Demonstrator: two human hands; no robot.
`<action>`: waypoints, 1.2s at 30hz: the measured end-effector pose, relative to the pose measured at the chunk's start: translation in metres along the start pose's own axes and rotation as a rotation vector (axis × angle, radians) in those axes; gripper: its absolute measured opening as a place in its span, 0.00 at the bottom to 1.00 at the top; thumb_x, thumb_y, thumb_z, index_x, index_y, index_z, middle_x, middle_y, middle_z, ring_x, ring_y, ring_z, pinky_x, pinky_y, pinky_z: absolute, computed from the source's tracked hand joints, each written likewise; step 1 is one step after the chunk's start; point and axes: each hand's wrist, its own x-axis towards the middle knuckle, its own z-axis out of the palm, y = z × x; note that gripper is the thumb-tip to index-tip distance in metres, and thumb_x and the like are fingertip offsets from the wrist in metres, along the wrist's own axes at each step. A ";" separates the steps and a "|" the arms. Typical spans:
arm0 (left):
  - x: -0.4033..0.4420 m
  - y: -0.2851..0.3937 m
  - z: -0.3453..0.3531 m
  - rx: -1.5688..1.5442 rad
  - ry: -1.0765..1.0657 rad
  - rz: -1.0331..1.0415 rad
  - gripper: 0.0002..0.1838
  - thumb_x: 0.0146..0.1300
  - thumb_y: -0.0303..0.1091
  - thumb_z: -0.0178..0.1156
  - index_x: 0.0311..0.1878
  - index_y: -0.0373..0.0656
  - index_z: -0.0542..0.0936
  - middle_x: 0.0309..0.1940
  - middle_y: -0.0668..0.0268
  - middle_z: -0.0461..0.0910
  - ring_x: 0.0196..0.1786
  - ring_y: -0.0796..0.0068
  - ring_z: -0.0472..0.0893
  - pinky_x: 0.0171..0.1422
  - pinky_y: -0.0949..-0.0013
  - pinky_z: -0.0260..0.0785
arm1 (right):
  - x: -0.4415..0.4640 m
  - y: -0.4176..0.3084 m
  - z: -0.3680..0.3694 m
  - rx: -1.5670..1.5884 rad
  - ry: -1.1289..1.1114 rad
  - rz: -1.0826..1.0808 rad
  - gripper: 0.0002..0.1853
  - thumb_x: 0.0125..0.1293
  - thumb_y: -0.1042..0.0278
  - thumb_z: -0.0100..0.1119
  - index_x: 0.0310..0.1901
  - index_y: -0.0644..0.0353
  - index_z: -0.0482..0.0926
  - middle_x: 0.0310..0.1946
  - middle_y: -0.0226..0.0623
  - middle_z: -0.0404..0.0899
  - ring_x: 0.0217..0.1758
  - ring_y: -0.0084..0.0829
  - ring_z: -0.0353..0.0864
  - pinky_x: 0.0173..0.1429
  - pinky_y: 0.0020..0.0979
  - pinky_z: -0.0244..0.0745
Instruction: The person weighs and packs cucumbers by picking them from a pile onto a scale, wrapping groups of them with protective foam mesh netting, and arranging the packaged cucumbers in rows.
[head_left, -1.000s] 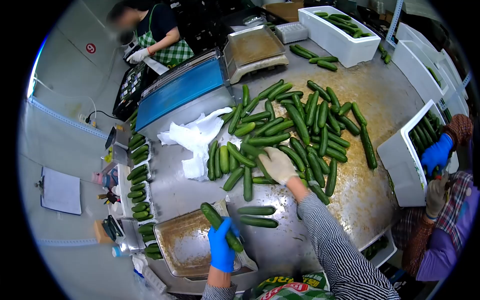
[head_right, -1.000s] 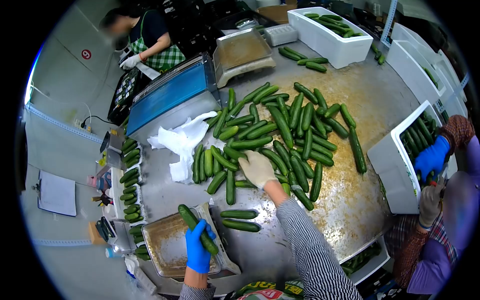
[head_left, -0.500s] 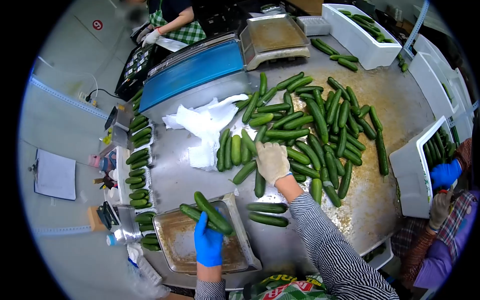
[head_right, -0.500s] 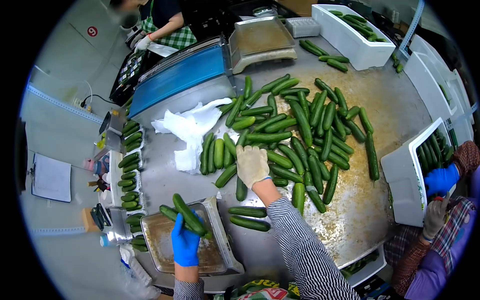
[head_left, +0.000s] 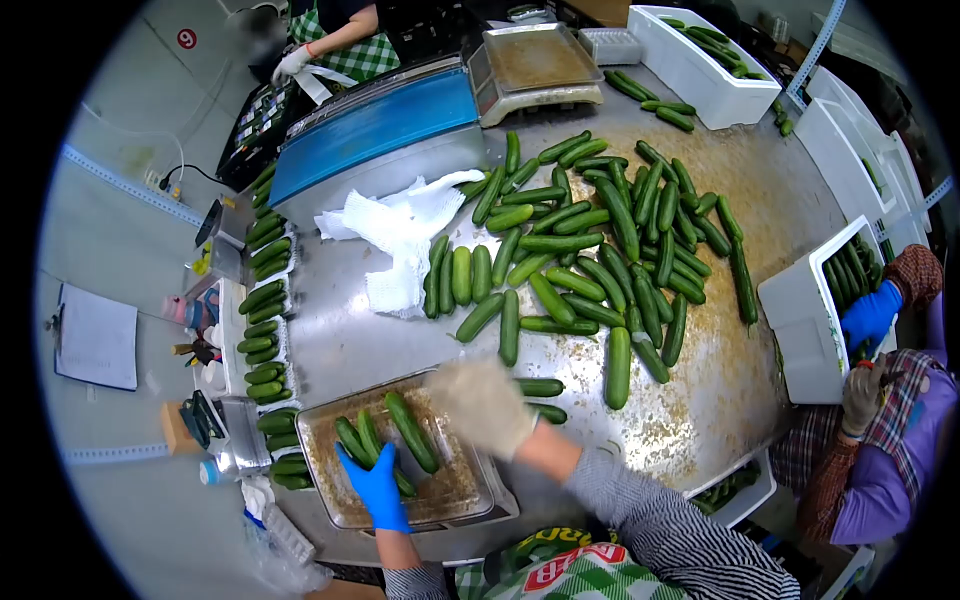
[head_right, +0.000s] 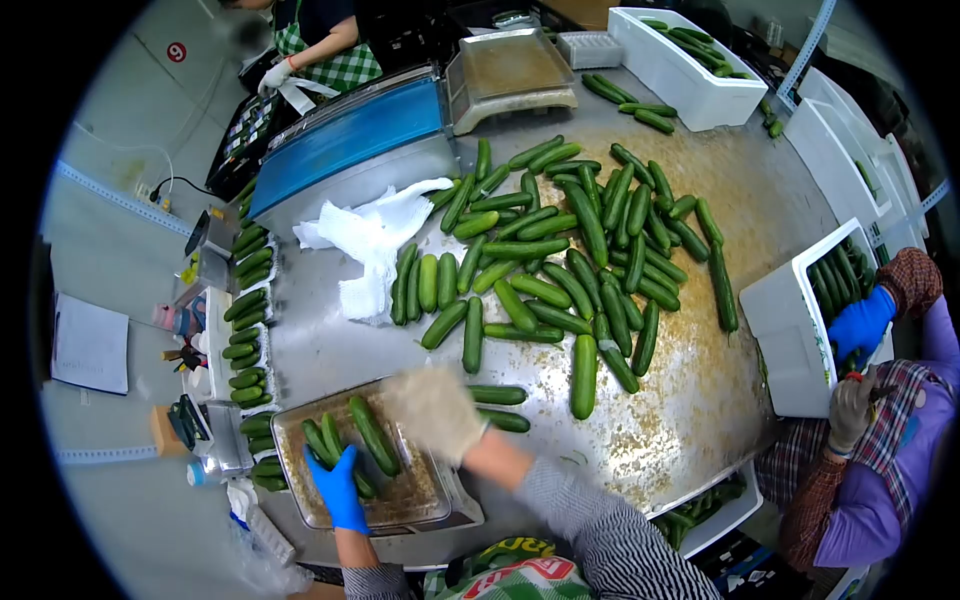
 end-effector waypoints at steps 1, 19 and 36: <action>0.003 -0.003 -0.007 0.088 0.004 0.037 0.44 0.60 0.26 0.67 0.78 0.35 0.57 0.70 0.50 0.66 0.65 0.56 0.73 0.69 0.61 0.67 | 0.012 0.030 0.008 -0.104 -0.041 0.159 0.03 0.53 0.70 0.60 0.25 0.56 0.79 0.25 0.37 0.79 0.28 0.37 0.82 0.36 0.39 0.79; -0.010 -0.006 -0.037 0.401 0.061 0.300 0.35 0.67 0.32 0.63 0.74 0.34 0.63 0.73 0.50 0.64 0.76 0.55 0.64 0.79 0.59 0.52 | -0.138 0.083 0.015 0.016 -0.035 0.527 0.16 0.69 0.60 0.55 0.50 0.62 0.79 0.40 0.54 0.81 0.49 0.53 0.80 0.57 0.47 0.74; 0.003 -0.055 -0.131 0.367 0.274 0.432 0.24 0.67 0.31 0.63 0.65 0.35 0.74 0.63 0.53 0.75 0.66 0.57 0.74 0.71 0.59 0.64 | -0.101 -0.088 0.012 0.143 0.135 0.232 0.13 0.63 0.69 0.62 0.46 0.65 0.83 0.47 0.52 0.82 0.48 0.50 0.84 0.54 0.42 0.79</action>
